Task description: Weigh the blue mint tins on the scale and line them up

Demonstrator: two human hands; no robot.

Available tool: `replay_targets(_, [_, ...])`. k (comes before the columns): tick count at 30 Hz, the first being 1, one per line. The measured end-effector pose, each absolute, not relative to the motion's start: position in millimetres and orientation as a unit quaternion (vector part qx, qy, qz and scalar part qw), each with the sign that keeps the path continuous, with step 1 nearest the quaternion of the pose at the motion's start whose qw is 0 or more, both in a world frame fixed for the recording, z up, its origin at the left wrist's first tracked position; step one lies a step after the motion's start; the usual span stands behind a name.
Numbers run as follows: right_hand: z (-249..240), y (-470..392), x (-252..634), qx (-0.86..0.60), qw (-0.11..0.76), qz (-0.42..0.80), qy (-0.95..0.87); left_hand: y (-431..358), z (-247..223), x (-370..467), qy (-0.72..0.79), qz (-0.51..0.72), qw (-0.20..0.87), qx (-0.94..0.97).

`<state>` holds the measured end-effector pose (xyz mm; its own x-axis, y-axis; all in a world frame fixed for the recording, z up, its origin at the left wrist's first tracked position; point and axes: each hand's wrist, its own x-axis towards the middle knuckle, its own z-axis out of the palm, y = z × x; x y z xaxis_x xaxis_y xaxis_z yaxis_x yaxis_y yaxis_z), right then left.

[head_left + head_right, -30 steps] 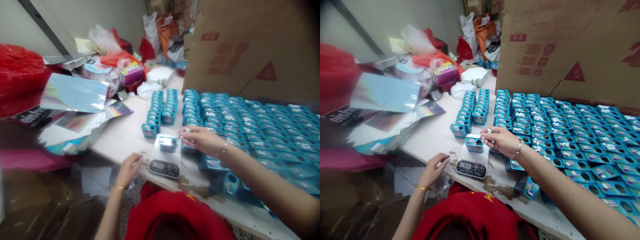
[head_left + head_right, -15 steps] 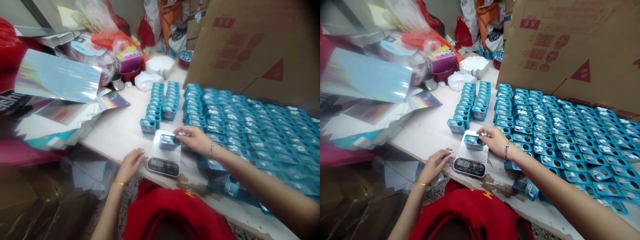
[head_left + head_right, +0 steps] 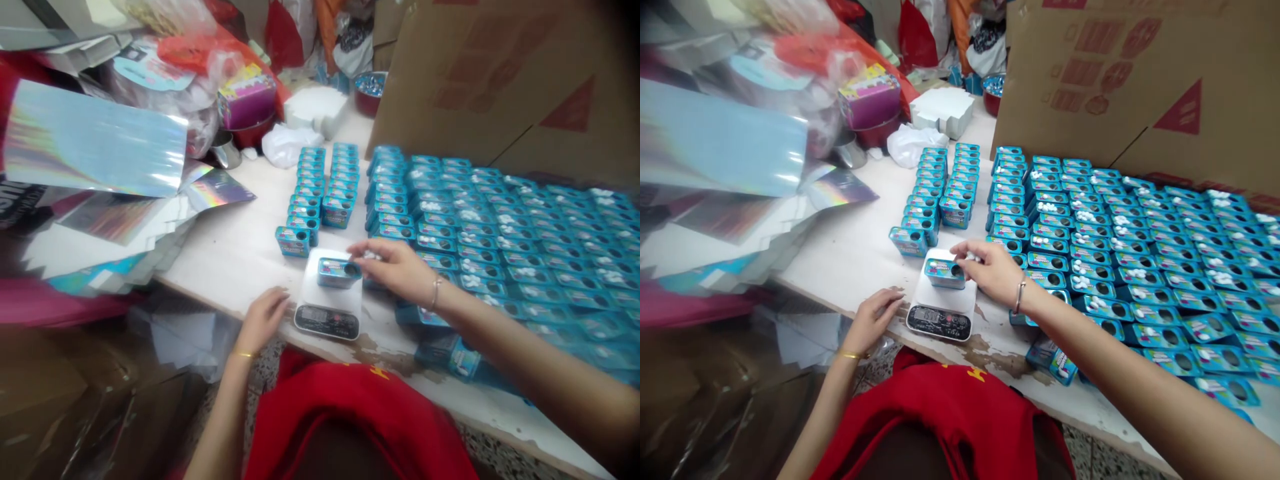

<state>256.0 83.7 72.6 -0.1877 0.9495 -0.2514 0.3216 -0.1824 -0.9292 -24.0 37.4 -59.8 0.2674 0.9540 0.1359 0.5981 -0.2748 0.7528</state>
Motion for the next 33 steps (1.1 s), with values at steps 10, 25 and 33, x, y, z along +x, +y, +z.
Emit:
replay_targets(10, [65.7, 57.4, 299.1, -0.572, 0.410, 0.663, -0.254, 38.1, -51.0, -32.1, 0.547, 0.311, 0.285, 0.723])
replay_targets(25, [61.6, 53.0, 283.8, -0.533, 0.374, 0.688, -0.321, 58.5, 5.0, 33.2, 0.437, 0.381, 0.088, 0.810])
replay_targets(33, [53.9, 37.9, 285.2, -0.513, 0.375, 0.699, -0.328, 64.6, 8.6, 76.6, 0.347, 0.258, 0.056, 0.900])
